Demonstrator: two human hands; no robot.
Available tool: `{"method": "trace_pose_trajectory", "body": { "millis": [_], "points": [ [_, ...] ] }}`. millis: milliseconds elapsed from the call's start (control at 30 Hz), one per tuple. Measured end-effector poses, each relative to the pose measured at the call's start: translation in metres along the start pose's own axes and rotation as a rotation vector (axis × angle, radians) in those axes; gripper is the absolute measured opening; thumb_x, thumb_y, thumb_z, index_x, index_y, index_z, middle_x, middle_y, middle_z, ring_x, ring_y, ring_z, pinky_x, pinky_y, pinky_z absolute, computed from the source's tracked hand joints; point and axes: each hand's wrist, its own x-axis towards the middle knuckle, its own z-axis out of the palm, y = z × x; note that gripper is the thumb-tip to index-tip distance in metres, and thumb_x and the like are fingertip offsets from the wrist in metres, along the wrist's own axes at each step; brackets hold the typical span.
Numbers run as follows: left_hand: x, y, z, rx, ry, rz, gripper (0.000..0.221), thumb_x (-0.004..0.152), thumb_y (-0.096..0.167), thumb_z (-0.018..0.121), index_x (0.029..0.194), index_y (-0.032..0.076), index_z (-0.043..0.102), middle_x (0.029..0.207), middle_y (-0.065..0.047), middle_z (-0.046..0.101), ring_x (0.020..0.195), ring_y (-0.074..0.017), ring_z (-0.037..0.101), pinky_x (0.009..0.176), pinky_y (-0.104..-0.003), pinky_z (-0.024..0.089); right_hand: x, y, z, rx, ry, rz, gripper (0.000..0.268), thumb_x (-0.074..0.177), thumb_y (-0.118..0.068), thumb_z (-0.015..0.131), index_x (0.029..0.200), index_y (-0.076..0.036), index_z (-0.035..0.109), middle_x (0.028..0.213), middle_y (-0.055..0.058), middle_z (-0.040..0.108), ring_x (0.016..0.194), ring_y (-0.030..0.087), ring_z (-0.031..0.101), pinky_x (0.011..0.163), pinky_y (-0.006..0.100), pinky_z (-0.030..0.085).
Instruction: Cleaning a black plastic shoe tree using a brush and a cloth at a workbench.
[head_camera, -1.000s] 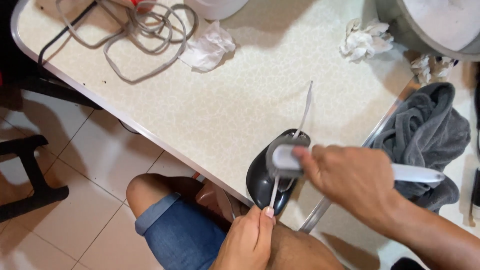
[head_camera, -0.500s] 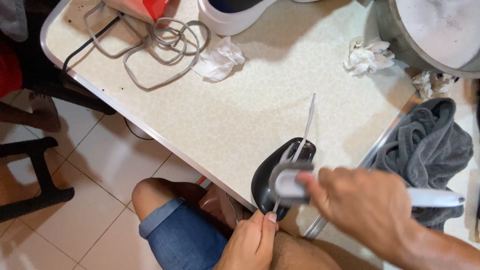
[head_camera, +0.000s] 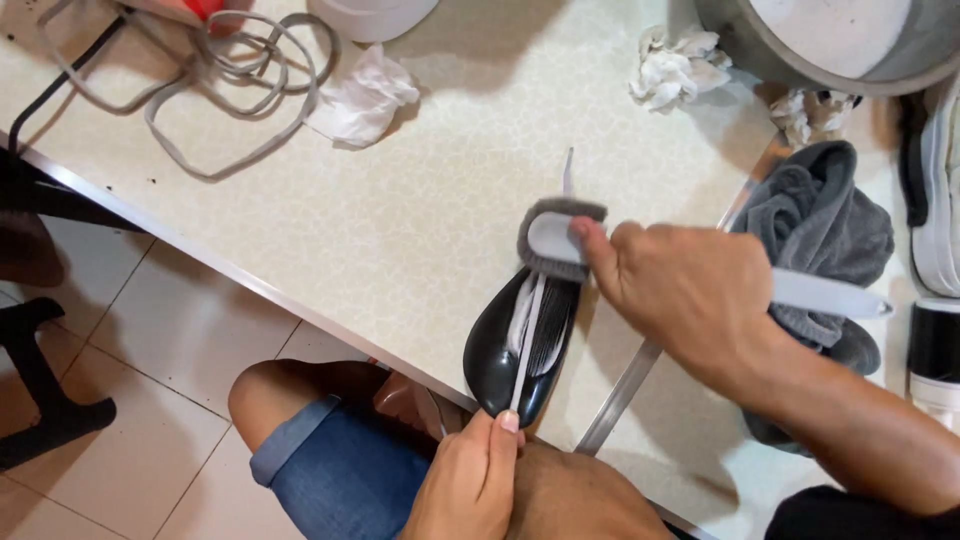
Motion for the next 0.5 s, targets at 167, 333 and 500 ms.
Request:
{"method": "trace_pose_trajectory", "body": {
  "millis": [167,333,500],
  "points": [
    [0.006,-0.009,-0.001,0.013,0.053,0.01,0.044,0.102,0.037,0.032,0.103,0.015,0.07,0.099,-0.008,0.082,0.096,-0.0331,0.076,0.081,-0.044,0.051,-0.052,-0.024,0.029,0.095,0.505,-0.331,0.066,0.102,-0.076,0.051,0.058,-0.027,0.06,0.054,-0.001,0.064,0.043,0.025,0.064,0.035,0.037,0.037],
    [0.006,-0.001,0.001,0.016,0.036,0.001,0.044,0.103,0.041,0.032,0.092,0.018,0.069,0.084,0.001,0.079,0.081,-0.0227,0.075,0.076,-0.037,0.051,-0.017,0.002,0.002,0.025,0.0,-0.028,0.077,0.112,-0.075,0.017,0.059,-0.027,0.046,0.044,-0.011,0.037,0.036,0.008,0.033,0.036,0.024,0.02],
    [0.01,-0.006,0.002,0.006,-0.001,-0.087,0.046,0.1,0.044,0.037,0.099,0.016,0.074,0.095,-0.001,0.086,0.093,-0.0244,0.08,0.085,-0.038,0.054,-0.042,-0.013,0.005,0.084,-0.224,-0.161,0.075,0.103,-0.085,0.017,0.074,-0.026,0.054,0.052,-0.01,0.049,0.039,0.008,0.044,0.034,0.028,0.035]
  ]
}}
